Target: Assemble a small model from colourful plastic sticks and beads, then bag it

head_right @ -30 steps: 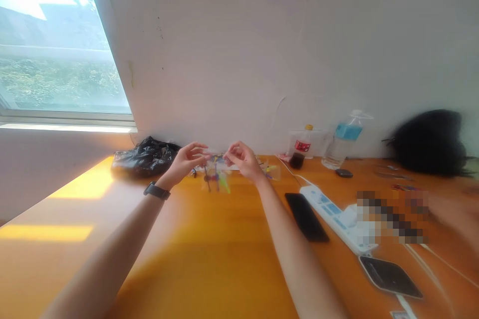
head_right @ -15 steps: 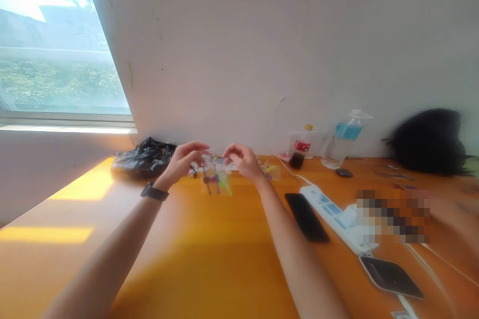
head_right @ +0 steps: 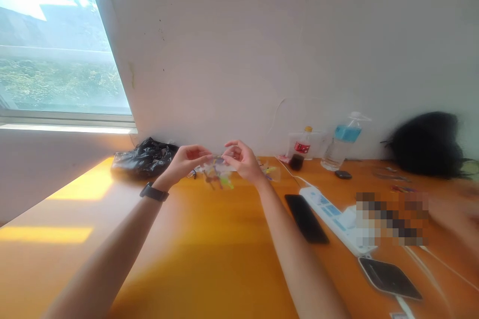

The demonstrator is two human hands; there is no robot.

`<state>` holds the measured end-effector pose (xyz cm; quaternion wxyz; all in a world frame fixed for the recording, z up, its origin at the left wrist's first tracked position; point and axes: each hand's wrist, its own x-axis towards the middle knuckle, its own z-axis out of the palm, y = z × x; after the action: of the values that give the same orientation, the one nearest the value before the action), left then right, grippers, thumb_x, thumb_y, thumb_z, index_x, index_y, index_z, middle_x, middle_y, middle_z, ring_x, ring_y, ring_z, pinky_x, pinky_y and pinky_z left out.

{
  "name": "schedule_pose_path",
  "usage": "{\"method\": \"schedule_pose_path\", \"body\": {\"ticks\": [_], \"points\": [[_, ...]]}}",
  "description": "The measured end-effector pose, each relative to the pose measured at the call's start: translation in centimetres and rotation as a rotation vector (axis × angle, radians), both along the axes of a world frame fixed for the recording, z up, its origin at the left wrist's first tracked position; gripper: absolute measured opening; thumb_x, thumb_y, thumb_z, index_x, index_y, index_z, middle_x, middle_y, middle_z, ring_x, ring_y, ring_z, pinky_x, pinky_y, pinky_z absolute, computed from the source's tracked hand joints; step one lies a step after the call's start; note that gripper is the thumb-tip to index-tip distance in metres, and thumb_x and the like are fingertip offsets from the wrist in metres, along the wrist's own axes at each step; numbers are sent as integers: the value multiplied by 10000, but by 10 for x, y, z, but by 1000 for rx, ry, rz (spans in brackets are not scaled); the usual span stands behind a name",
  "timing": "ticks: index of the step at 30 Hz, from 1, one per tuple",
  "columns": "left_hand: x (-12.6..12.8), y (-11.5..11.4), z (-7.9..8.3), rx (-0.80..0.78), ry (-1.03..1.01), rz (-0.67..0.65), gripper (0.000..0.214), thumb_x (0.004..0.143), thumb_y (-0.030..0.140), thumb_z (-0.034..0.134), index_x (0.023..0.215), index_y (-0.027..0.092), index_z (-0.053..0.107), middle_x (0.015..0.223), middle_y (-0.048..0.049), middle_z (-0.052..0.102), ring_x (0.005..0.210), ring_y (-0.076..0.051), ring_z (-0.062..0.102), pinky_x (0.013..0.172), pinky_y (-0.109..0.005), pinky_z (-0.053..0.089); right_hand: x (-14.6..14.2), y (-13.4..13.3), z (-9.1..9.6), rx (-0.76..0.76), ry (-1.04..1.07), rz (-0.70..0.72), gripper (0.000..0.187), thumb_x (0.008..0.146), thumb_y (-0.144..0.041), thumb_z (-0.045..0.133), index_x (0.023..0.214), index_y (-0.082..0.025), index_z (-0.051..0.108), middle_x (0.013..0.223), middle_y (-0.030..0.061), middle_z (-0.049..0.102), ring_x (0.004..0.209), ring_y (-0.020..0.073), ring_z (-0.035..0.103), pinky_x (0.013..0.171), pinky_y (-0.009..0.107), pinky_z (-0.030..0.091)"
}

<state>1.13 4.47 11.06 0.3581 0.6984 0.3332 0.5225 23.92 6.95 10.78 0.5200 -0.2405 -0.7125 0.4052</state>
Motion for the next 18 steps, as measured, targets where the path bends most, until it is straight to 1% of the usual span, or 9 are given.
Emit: {"method": "schedule_pose_path", "body": {"ticks": [2,3,5,8,10,13,14,16,18], "points": [[-2,1,-1,-30,-49,-65,406,747,391,869,1051,158,736,1050,-116,779,939,-238,748,820,-312,597,2,0,1,-3,16,-2,356,831,-396,779,1105,-244,610,876,7,670,741,159,657,761,323,556],[-3,2,-1,-41,-66,-88,448,742,377,875,1102,156,726,1067,-125,778,963,-246,747,840,-324,598,3,0,2,-4,23,-2,356,833,-398,779,1111,-244,619,885,11,673,748,159,660,760,322,556],[-5,4,-3,-33,-75,-92,479,762,375,860,1159,150,715,1010,-122,783,908,-229,750,803,-316,601,7,0,4,-4,21,12,374,825,-397,792,1130,-248,637,913,14,679,759,158,666,762,320,556],[-7,6,-3,41,-87,-47,482,777,387,847,1182,164,711,854,-60,760,728,-166,719,669,-260,575,13,-1,6,-17,-26,37,377,817,-401,802,1143,-258,677,942,17,692,778,160,674,758,318,554],[-8,6,-3,80,-91,-27,472,768,398,853,1161,172,721,779,-26,726,647,-141,690,593,-236,543,16,-4,9,-37,-69,31,347,833,-431,783,1125,-262,706,922,21,703,800,173,678,741,318,555],[-9,5,-2,110,-69,12,403,774,427,843,1069,164,766,705,-25,705,583,-136,662,522,-229,508,19,-8,13,-22,-80,10,297,844,-477,761,1040,-254,745,973,36,720,845,190,686,775,336,567],[-10,5,-1,115,-58,29,374,779,433,837,1029,160,781,687,-32,708,572,-137,657,515,-232,505,19,-9,14,-13,-74,4,293,843,-483,759,1020,-250,751,996,39,723,858,193,689,799,344,570],[-11,3,1,115,-38,61,332,781,437,833,955,155,802,665,-47,722,571,-147,660,524,-241,514,20,-10,15,-19,-72,-2,302,845,-491,754,1021,-246,753,974,40,731,880,203,696,807,347,577],[-12,1,3,100,-14,78,329,782,439,832,945,154,812,699,-66,752,609,-165,685,566,-257,541,21,-9,14,-43,-78,-21,326,838,-498,757,1046,-248,751,928,41,735,905,220,702,748,328,583]]}}
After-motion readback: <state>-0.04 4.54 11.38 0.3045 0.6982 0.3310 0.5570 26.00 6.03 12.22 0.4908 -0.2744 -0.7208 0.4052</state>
